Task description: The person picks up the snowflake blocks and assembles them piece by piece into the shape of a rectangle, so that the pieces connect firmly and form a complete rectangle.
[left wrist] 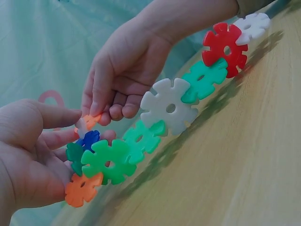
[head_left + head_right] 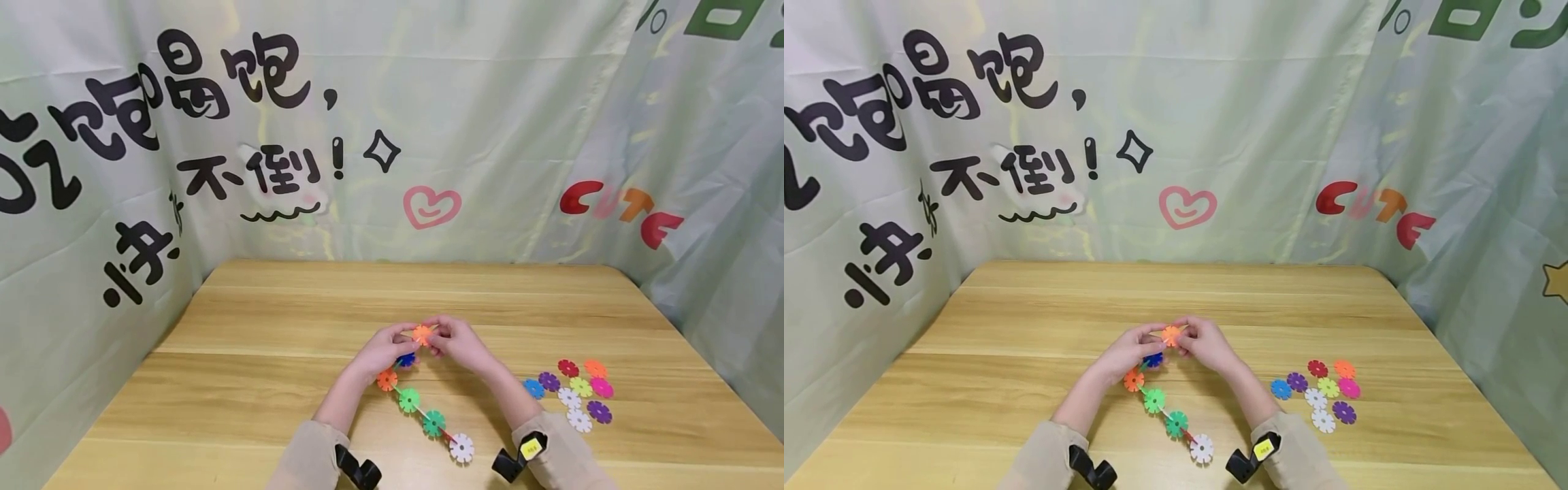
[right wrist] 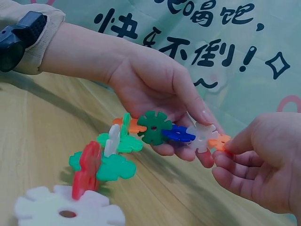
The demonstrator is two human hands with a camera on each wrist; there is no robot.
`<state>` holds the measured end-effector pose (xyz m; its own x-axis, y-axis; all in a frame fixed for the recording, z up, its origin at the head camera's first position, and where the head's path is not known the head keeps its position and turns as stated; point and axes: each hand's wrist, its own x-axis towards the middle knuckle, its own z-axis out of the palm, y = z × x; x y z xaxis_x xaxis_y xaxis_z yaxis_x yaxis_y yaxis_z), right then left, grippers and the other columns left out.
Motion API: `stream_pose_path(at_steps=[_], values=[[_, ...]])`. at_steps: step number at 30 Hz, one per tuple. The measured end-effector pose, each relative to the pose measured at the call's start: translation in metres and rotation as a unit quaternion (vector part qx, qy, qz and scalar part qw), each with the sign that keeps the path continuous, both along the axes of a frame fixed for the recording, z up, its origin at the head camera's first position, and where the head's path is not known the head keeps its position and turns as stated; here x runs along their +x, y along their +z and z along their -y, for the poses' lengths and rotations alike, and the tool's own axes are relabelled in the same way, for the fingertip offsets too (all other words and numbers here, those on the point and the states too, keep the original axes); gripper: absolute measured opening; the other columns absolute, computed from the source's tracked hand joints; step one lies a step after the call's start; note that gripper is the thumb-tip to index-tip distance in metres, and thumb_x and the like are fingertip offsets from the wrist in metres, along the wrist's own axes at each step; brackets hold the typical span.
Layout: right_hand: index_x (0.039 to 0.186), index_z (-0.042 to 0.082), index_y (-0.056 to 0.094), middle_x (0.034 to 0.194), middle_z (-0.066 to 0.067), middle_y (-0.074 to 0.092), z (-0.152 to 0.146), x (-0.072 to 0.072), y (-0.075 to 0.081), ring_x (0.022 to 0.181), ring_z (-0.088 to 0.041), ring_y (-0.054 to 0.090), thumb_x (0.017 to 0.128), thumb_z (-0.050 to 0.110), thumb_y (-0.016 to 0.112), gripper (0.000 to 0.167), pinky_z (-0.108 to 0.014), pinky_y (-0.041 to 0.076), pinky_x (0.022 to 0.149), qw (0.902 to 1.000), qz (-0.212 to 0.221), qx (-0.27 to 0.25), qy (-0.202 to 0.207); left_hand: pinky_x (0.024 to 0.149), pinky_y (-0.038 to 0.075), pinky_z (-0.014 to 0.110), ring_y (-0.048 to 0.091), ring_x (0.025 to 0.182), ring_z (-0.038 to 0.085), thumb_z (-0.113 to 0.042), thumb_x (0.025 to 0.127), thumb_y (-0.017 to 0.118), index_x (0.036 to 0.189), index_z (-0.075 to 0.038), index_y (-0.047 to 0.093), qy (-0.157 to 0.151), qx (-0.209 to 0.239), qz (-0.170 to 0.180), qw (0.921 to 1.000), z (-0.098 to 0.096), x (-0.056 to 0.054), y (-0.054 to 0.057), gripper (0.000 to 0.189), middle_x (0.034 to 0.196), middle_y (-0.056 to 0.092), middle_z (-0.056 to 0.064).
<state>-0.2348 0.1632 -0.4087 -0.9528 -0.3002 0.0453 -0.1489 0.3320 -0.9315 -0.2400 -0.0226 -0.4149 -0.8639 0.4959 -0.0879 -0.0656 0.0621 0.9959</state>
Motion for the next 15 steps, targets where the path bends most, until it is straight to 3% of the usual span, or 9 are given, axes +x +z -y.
stream_pose_path(at_steps=[5, 15], values=[[0.111, -0.009, 0.049, 0.08, -0.021, 0.062, 0.001, -0.001, -0.001, 0.069, -0.028, 0.06, 0.09, -0.001, 0.055, 0.023, -0.039, 0.054, 0.064, 0.9998, 0.011, -0.009, -0.015, 0.071, 0.053, 0.029, 0.064, 0.088, 0.031, -0.006, 0.092, 0.055, 0.134, 0.004, 0.041, 0.006, 0.005, 0.0, 1.0, 0.001, -0.001, -0.001, 0.045, 0.11, 0.057, 0.024], [0.116, -0.012, 0.049, 0.086, -0.022, 0.06, -0.019, -0.002, -0.002, 0.072, -0.027, 0.059, 0.093, 0.005, 0.053, 0.029, -0.033, 0.054, 0.063, 0.9989, 0.019, -0.033, -0.027, 0.072, 0.053, 0.029, 0.064, 0.09, 0.032, -0.008, 0.093, 0.054, 0.135, 0.001, 0.041, 0.031, 0.019, 0.007, 0.9993, 0.006, -0.003, -0.002, 0.045, 0.107, 0.056, 0.022]])
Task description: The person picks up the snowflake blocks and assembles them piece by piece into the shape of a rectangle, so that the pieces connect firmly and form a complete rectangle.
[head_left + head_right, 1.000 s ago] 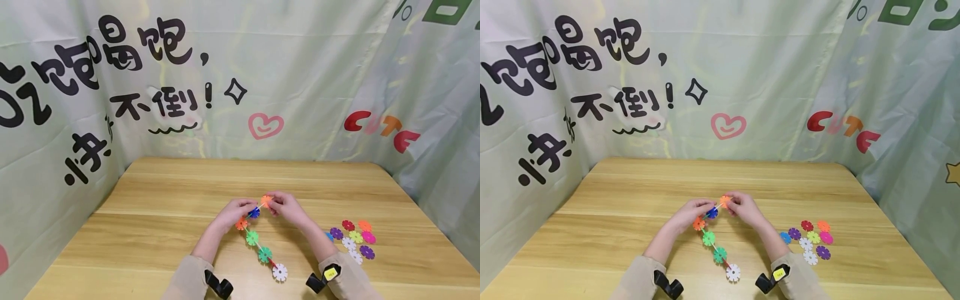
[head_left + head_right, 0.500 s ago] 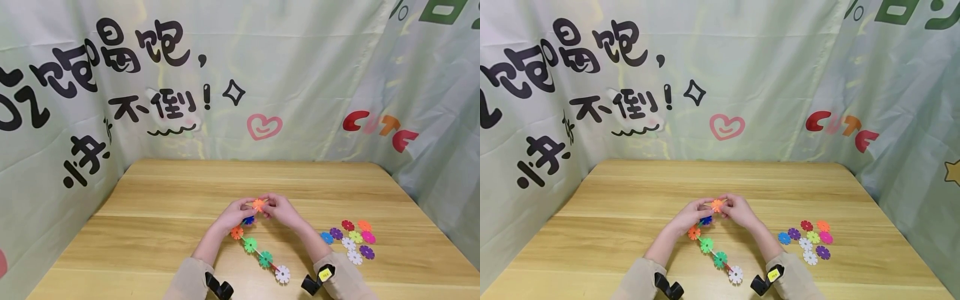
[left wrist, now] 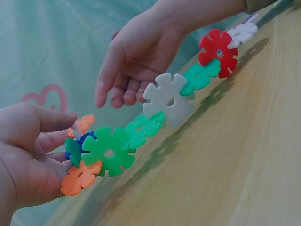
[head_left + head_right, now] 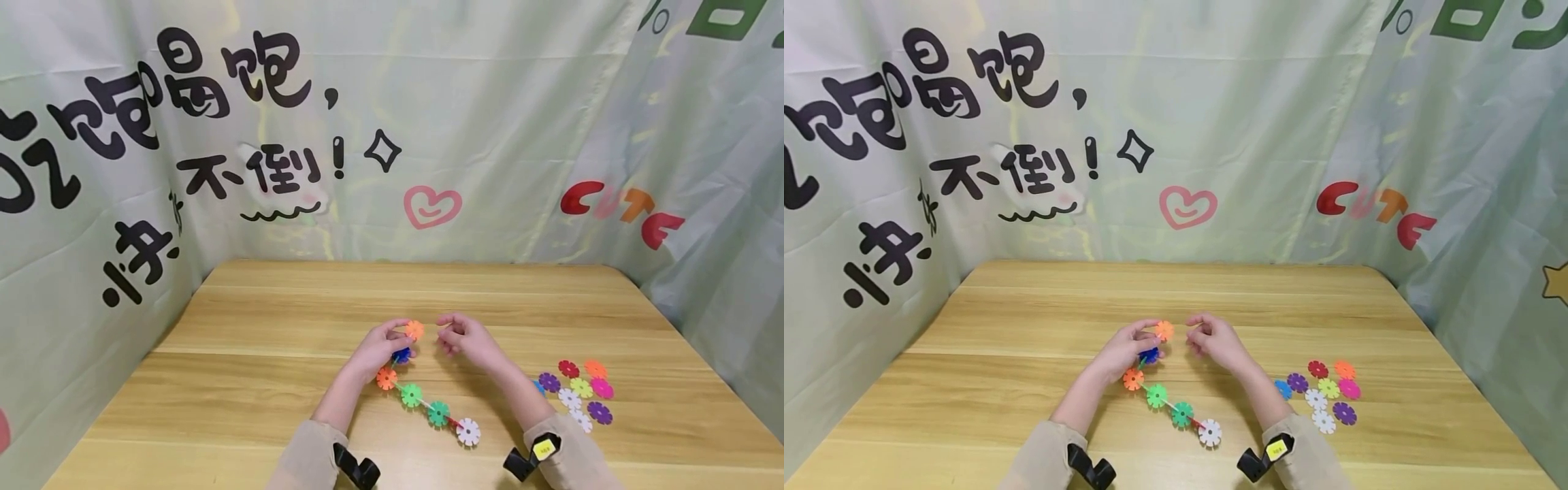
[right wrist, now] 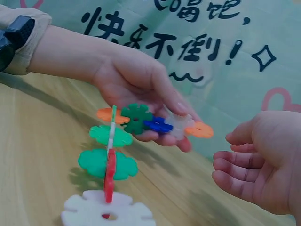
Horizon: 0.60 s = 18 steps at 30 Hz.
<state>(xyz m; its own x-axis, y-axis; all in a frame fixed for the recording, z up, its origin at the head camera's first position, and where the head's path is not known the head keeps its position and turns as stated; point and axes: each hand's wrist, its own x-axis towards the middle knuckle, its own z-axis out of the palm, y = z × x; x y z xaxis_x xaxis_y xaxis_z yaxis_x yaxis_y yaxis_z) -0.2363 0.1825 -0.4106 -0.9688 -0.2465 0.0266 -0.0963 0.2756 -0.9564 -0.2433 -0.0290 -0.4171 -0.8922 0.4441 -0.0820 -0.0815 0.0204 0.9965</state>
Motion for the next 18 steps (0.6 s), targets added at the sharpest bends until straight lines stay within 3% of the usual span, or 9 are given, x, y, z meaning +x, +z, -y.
stream_pose_path(at_steps=[7, 18], values=[[0.117, -0.015, 0.047, 0.088, -0.023, 0.059, -0.028, 0.005, 0.003, 0.074, -0.026, 0.057, 0.093, 0.007, 0.055, 0.033, -0.034, 0.054, 0.065, 0.9999, -0.001, -0.002, -0.011, 0.074, 0.054, 0.031, 0.063, 0.092, 0.035, -0.005, 0.094, 0.051, 0.137, 0.003, 0.037, 0.012, 0.025, 0.002, 0.9996, 0.004, -0.002, 0.0, 0.045, 0.106, 0.054, 0.025], [0.122, -0.013, 0.047, 0.102, -0.021, 0.062, -0.081, 0.02, 0.003, 0.093, -0.029, 0.06, 0.092, 0.016, 0.058, 0.044, -0.033, 0.054, 0.07, 0.9986, -0.006, 0.033, -0.042, 0.074, 0.055, 0.034, 0.062, 0.093, 0.036, -0.002, 0.095, 0.048, 0.137, 0.005, 0.033, 0.018, 0.039, 0.014, 0.999, 0.006, -0.003, -0.001, 0.045, 0.108, 0.053, 0.028]])
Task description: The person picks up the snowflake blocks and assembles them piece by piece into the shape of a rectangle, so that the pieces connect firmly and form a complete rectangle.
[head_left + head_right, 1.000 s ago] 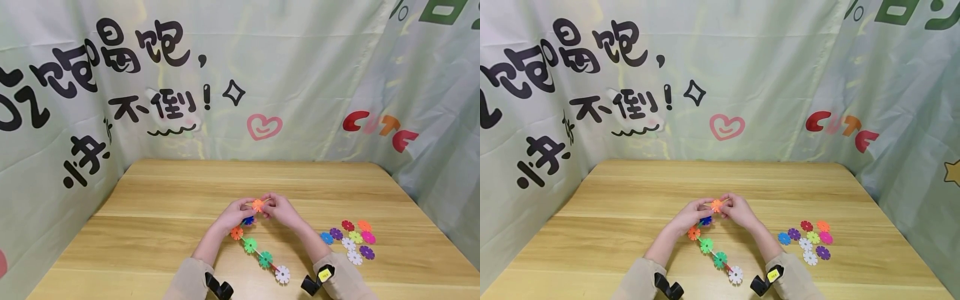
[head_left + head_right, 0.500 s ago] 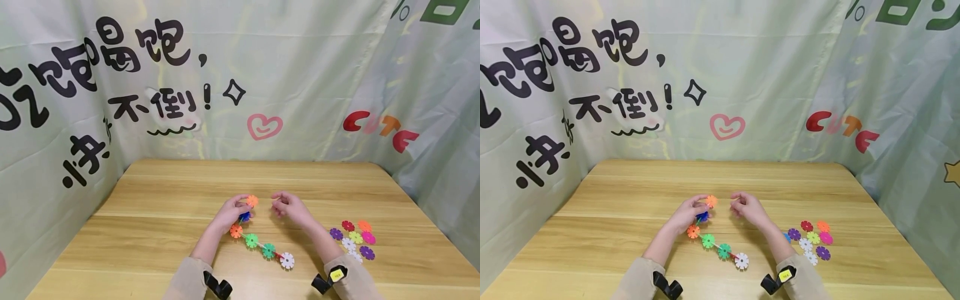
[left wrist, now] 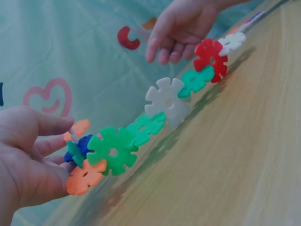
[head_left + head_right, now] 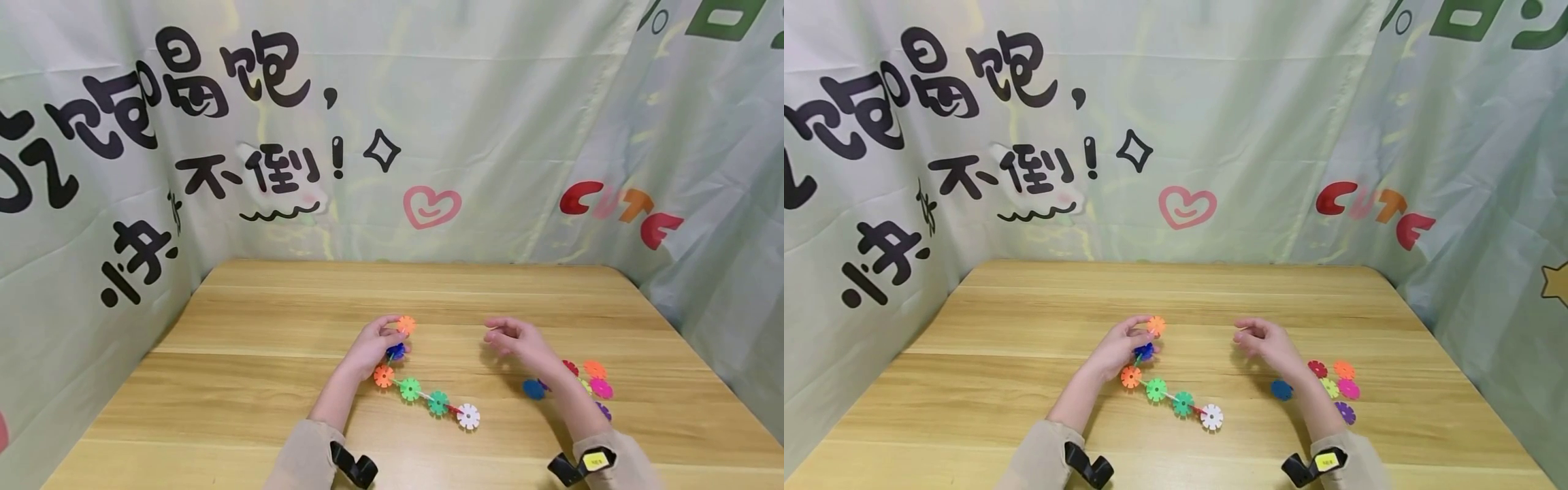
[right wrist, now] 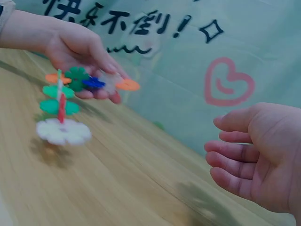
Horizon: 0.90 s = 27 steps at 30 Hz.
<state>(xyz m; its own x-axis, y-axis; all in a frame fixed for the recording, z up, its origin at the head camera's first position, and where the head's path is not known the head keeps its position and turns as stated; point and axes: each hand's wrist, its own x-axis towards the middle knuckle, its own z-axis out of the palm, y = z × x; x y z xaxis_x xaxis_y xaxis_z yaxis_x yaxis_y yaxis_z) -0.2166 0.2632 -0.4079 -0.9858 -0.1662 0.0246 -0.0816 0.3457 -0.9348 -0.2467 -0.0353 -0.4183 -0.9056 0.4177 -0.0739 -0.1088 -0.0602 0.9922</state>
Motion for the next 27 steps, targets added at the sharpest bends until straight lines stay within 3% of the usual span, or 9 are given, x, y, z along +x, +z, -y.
stream_pose_path(at_steps=[8, 16, 21, 24, 27], values=[[0.125, -0.014, 0.044, 0.101, -0.018, 0.06, -0.039, 0.014, 0.004, 0.085, -0.018, 0.063, 0.091, 0.017, 0.059, 0.048, -0.033, 0.054, 0.07, 0.9985, -0.03, 0.028, -0.035, 0.075, 0.054, 0.032, 0.062, 0.097, 0.036, -0.004, 0.095, 0.049, 0.139, 0.004, 0.031, 0.0, -0.005, -0.002, 1.0, 0.001, 0.0, 0.002, 0.047, 0.113, 0.052, 0.028], [0.126, -0.011, 0.042, 0.097, 0.002, 0.061, -0.093, 0.025, 0.009, 0.084, -0.008, 0.062, 0.094, 0.024, 0.056, 0.049, -0.024, 0.053, 0.073, 0.9949, -0.023, 0.043, -0.088, 0.075, 0.054, 0.034, 0.062, 0.096, 0.036, -0.005, 0.095, 0.051, 0.138, 0.004, 0.032, 0.002, -0.004, -0.003, 1.0, 0.0, 0.001, 0.004, 0.048, 0.114, 0.051, 0.027], [0.113, 0.021, 0.057, 0.091, 0.018, 0.061, -0.126, 0.031, 0.006, 0.082, 0.001, 0.06, 0.094, 0.023, 0.056, 0.019, -0.016, 0.05, 0.07, 0.9936, -0.016, 0.025, -0.109, 0.074, 0.054, 0.033, 0.062, 0.095, 0.035, -0.005, 0.094, 0.051, 0.137, 0.004, 0.033, 0.0, -0.004, -0.003, 1.0, 0.0, 0.001, 0.003, 0.047, 0.113, 0.052, 0.027], [0.107, 0.032, 0.057, 0.089, 0.022, 0.06, -0.141, 0.034, 0.002, 0.081, 0.003, 0.059, 0.094, 0.023, 0.056, 0.016, -0.016, 0.05, 0.068, 0.9933, -0.001, 0.027, -0.113, 0.073, 0.054, 0.032, 0.063, 0.094, 0.035, -0.005, 0.094, 0.052, 0.137, 0.004, 0.034, -0.001, -0.004, -0.003, 1.0, 0.0, 0.002, 0.003, 0.048, 0.112, 0.052, 0.028], [0.116, 0.012, 0.058, 0.09, 0.022, 0.061, -0.152, 0.037, -0.003, 0.079, 0.001, 0.06, 0.094, 0.02, 0.056, 0.024, -0.02, 0.051, 0.068, 0.9931, 0.018, 0.038, -0.11, 0.073, 0.055, 0.033, 0.063, 0.093, 0.035, -0.005, 0.094, 0.052, 0.137, 0.004, 0.034, -0.001, -0.003, -0.001, 1.0, 0.001, 0.002, 0.003, 0.047, 0.111, 0.052, 0.028]])
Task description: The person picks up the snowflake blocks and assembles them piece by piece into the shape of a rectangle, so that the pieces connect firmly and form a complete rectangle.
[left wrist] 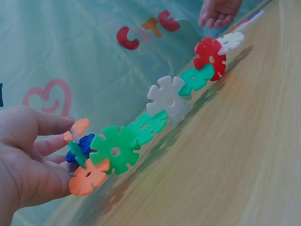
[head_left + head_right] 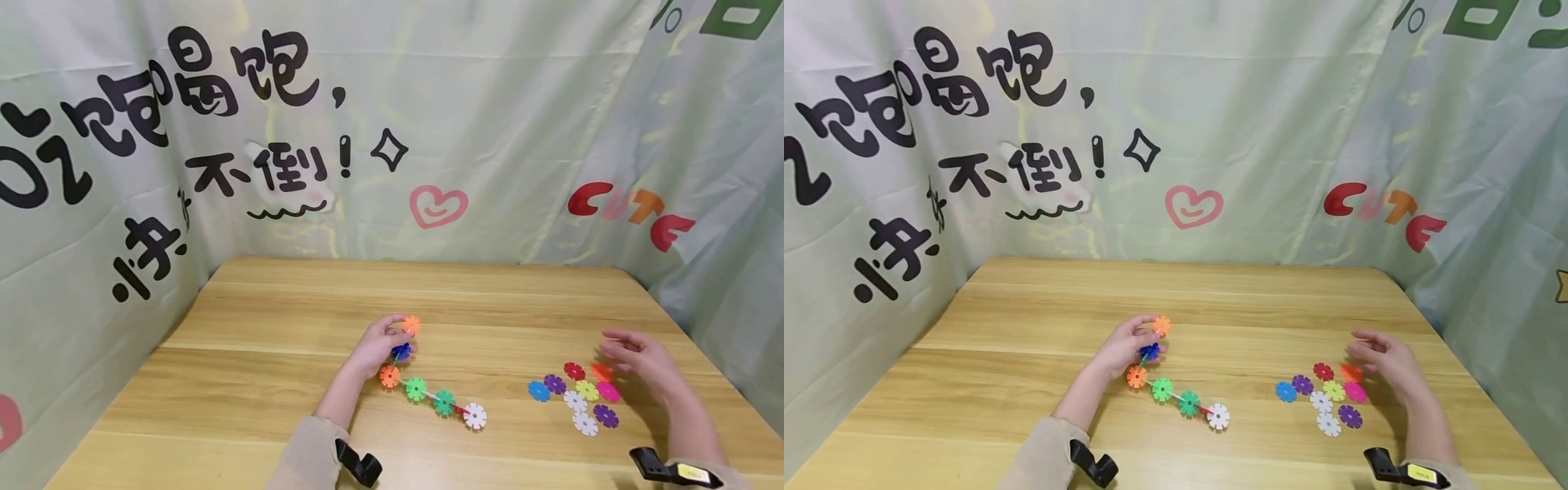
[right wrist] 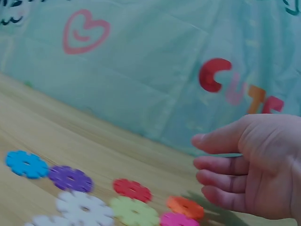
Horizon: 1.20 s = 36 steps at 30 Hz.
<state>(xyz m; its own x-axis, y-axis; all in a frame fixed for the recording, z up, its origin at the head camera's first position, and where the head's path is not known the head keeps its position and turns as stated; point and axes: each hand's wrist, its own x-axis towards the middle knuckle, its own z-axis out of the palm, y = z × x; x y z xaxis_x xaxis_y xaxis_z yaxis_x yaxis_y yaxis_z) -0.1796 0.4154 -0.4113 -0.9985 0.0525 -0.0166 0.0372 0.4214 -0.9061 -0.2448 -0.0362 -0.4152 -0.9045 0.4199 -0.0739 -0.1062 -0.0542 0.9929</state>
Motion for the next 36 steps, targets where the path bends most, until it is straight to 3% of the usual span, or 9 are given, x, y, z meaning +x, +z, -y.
stream_pose_path(at_steps=[4, 7, 10, 16, 23, 29, 36], values=[[0.127, -0.017, 0.037, 0.095, 0.01, 0.064, -0.011, 0.003, -0.003, 0.078, 0.0, 0.06, 0.093, 0.024, 0.057, 0.058, -0.024, 0.053, 0.069, 0.998, 0.05, 0.038, -0.002, 0.073, 0.055, 0.034, 0.063, 0.093, 0.035, -0.004, 0.094, 0.052, 0.137, 0.004, 0.034, 0.0, 0.001, 0.001, 1.0, -0.001, -0.001, -0.001, 0.048, 0.112, 0.052, 0.029], [0.129, -0.017, 0.036, 0.104, -0.005, 0.064, -0.015, 0.006, -0.003, 0.077, 0.002, 0.056, 0.092, 0.03, 0.058, 0.063, -0.025, 0.051, 0.067, 0.9918, 0.081, 0.098, 0.006, 0.074, 0.055, 0.034, 0.063, 0.093, 0.034, -0.005, 0.094, 0.052, 0.137, 0.004, 0.034, 0.002, 0.0, 0.0, 1.0, -0.001, -0.001, -0.001, 0.048, 0.112, 0.052, 0.028], [0.126, -0.016, 0.041, 0.105, -0.015, 0.062, -0.016, 0.007, -0.003, 0.076, -0.001, 0.053, 0.091, 0.027, 0.059, 0.058, -0.025, 0.048, 0.064, 0.9856, 0.081, 0.146, 0.027, 0.074, 0.054, 0.035, 0.063, 0.094, 0.035, -0.005, 0.094, 0.052, 0.137, 0.004, 0.034, 0.002, 0.0, 0.0, 1.0, -0.001, -0.001, -0.001, 0.048, 0.113, 0.052, 0.028], [0.119, -0.015, 0.049, 0.095, -0.007, 0.058, -0.009, 0.005, -0.004, 0.074, -0.008, 0.048, 0.088, 0.021, 0.064, 0.049, -0.024, 0.045, 0.06, 0.9783, 0.07, 0.186, 0.057, 0.075, 0.054, 0.037, 0.062, 0.096, 0.036, -0.005, 0.094, 0.051, 0.138, 0.003, 0.033, 0.005, -0.002, 0.003, 1.0, -0.001, 0.0, 0.0, 0.047, 0.113, 0.052, 0.027], [0.108, -0.012, 0.056, 0.093, -0.009, 0.056, -0.002, -0.001, -0.001, 0.08, -0.019, 0.046, 0.084, 0.022, 0.068, 0.043, -0.028, 0.041, 0.066, 0.9641, 0.063, 0.251, 0.061, 0.076, 0.054, 0.038, 0.062, 0.096, 0.035, -0.005, 0.095, 0.05, 0.138, 0.003, 0.033, 0.006, -0.003, 0.002, 1.0, -0.001, 0.001, 0.001, 0.047, 0.113, 0.053, 0.027], [0.1, -0.007, 0.053, 0.086, -0.007, 0.053, 0.001, 0.0, 0.0, 0.078, -0.019, 0.044, 0.082, 0.02, 0.07, 0.036, -0.025, 0.04, 0.063, 0.9651, 0.057, 0.25, 0.055, 0.075, 0.054, 0.039, 0.062, 0.095, 0.036, -0.006, 0.095, 0.051, 0.139, 0.003, 0.032, 0.004, 0.0, 0.001, 1.0, -0.001, 0.001, 0.001, 0.049, 0.115, 0.052, 0.028], [0.098, -0.007, 0.05, 0.079, -0.004, 0.05, 0.002, 0.001, 0.001, 0.07, -0.015, 0.044, 0.087, 0.015, 0.064, 0.029, -0.024, 0.037, 0.059, 0.9717, 0.068, 0.223, 0.04, 0.073, 0.055, 0.036, 0.063, 0.094, 0.035, -0.006, 0.095, 0.051, 0.139, 0.003, 0.032, 0.008, -0.003, 0.005, 1.0, 0.0, 0.0, -0.001, 0.048, 0.114, 0.053, 0.028]])
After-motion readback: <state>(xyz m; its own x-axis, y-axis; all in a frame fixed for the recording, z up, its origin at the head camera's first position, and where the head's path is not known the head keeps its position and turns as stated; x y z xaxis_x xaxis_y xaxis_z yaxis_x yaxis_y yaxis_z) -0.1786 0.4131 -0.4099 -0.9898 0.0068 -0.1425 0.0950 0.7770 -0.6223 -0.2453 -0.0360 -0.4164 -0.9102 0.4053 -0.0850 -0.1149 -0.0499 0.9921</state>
